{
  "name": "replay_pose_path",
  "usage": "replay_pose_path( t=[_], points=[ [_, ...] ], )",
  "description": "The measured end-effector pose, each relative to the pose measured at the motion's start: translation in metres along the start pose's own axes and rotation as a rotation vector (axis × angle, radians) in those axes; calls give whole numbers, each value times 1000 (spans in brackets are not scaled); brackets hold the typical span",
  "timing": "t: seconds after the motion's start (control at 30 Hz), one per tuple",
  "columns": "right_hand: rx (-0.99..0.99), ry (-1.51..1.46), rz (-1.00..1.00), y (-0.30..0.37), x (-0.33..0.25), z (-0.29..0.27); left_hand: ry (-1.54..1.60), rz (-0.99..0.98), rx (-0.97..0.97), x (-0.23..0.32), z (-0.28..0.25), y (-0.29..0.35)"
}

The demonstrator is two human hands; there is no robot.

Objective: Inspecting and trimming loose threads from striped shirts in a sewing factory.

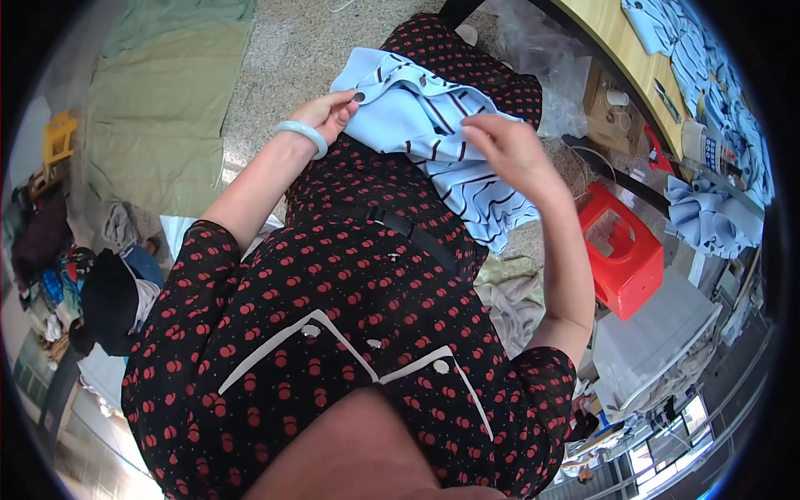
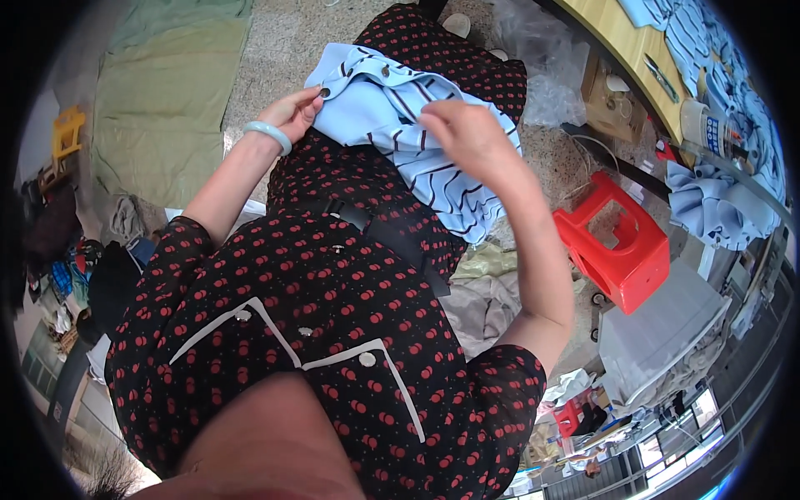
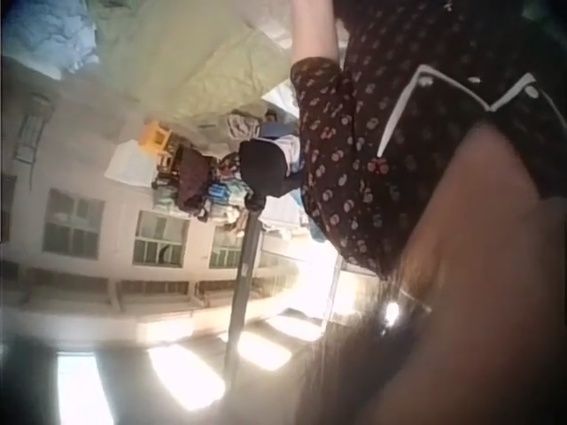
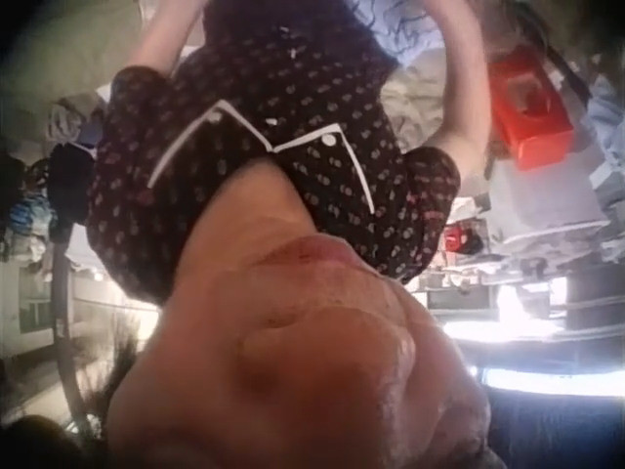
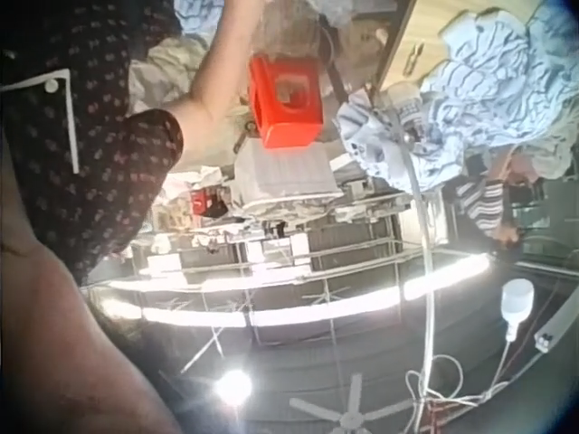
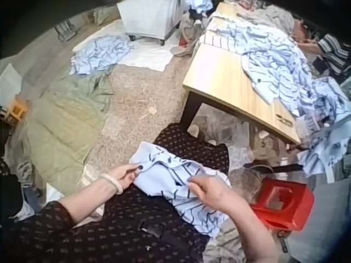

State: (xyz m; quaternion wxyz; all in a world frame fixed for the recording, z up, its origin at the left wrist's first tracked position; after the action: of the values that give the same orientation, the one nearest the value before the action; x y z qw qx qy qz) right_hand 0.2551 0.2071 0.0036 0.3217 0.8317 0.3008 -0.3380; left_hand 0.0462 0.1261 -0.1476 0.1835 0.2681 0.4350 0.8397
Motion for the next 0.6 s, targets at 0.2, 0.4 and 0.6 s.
replay_pose_path(
  t=[0.2,0.4,0.6],
  points=[
    [-178,312,227,-2,17,29,-62,17,30,-1,-10,0],
    [-92,12,21,1,1,42,55,-10,68,-4,-8,2],
    [-120,-96,198,6,9,55,13,8,16,-6,-2,-11]
  ],
)
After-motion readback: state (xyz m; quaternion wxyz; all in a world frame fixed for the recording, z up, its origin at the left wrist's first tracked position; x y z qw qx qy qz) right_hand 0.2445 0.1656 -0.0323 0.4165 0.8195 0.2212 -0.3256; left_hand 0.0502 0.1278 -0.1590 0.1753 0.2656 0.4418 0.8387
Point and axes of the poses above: each hand's wrist, its own y-axis away from the middle knuckle, its own z-axis out of the palm, x = y × z, the point moved 9 cm from there along -y, towards the middle knuckle, and after that the axes turned 6 degrees about -x, right-handed, at the moved point
